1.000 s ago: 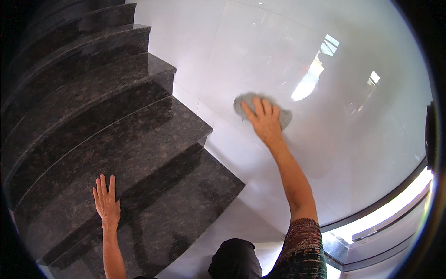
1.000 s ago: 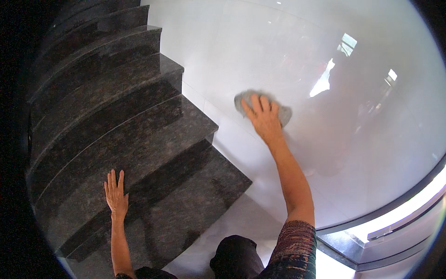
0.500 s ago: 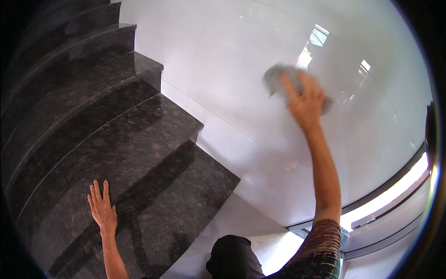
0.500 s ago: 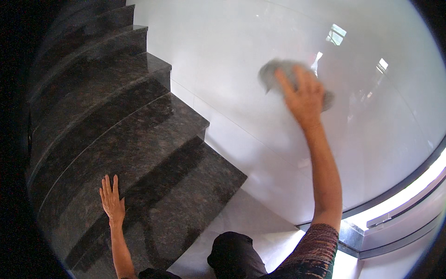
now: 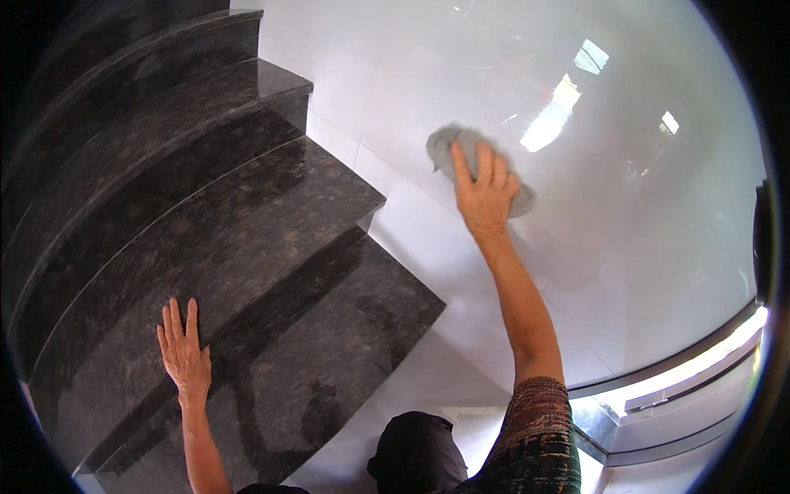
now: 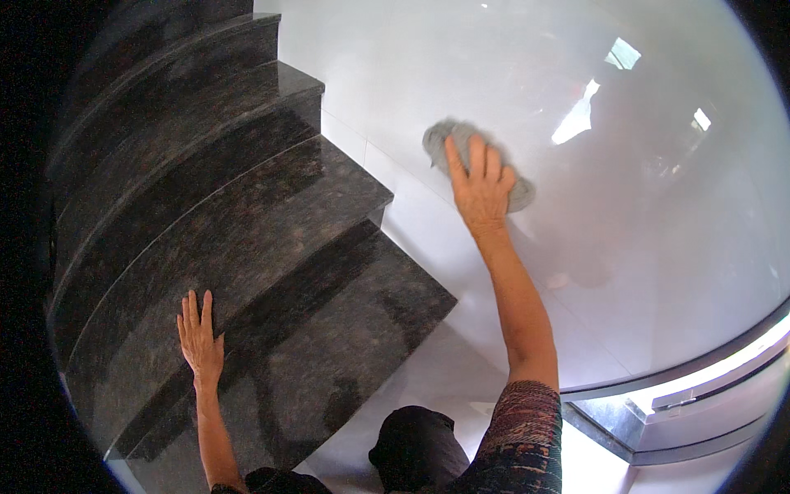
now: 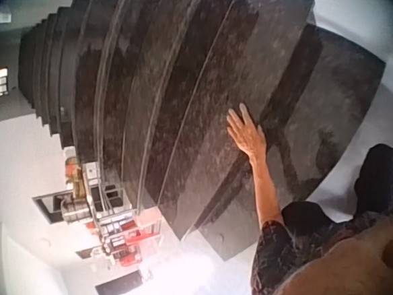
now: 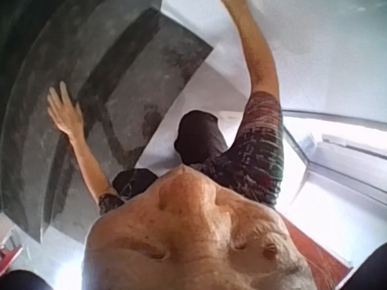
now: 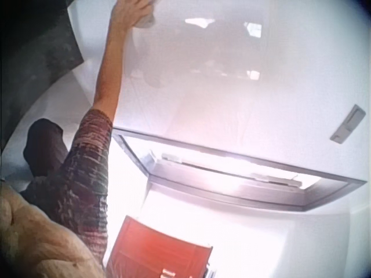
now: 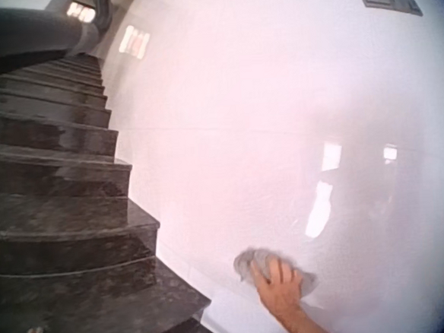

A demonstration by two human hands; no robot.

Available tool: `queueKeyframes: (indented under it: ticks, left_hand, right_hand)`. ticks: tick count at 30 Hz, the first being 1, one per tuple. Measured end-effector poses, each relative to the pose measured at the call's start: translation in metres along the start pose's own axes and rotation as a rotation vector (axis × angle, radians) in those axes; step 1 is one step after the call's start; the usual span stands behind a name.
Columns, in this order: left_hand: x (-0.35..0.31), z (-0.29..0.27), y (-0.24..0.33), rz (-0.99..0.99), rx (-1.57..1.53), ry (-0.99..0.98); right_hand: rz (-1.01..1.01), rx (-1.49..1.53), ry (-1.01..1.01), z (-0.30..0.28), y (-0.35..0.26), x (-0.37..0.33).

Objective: The person wipes a white wall with a cloth, then moves to a staircase and wipes each step. The person uses a cloth to clean the surfaces.

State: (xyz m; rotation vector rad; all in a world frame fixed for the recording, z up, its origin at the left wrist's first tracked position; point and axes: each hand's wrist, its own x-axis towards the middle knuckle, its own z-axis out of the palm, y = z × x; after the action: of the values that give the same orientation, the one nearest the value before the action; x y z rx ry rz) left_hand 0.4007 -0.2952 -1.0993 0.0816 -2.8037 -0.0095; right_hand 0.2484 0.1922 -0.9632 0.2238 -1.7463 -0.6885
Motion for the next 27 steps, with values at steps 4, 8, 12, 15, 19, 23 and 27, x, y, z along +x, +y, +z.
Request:
queueKeyframes:
  ticks: [4,8,12,15,19,23,27]
  left_hand:
    - [0.001,-0.009,0.0,-0.025,0.013,-0.036]
    - [0.001,-0.012,0.005,-0.01,0.001,-0.031]
    - [-0.002,-0.012,-0.002,-0.028,-0.011,-0.016]
    - [0.0,-0.006,0.006,0.004,-0.02,0.009]
    - [0.0,-0.004,0.003,-0.016,-0.002,-0.019]
    - [-0.001,-0.001,-0.003,-0.002,0.003,-0.006]
    - [-0.003,0.005,-0.01,0.007,0.02,0.025]
  right_hand:
    - [-0.156,0.231,-0.393,-0.007,-0.043,-0.048]
    - [-0.377,0.411,-0.577,-0.018,-0.057,-0.13]
    - [-0.425,0.389,-0.573,-0.032,-0.039,-0.142]
    - [-0.306,0.284,-0.531,-0.046,0.002,-0.104]
    - [-0.153,0.085,-0.217,-0.061,0.071,-0.035]
    - [0.076,0.041,-0.074,-0.088,0.139,0.02]
    - [0.387,-0.492,-0.042,-0.111,0.195,0.057]
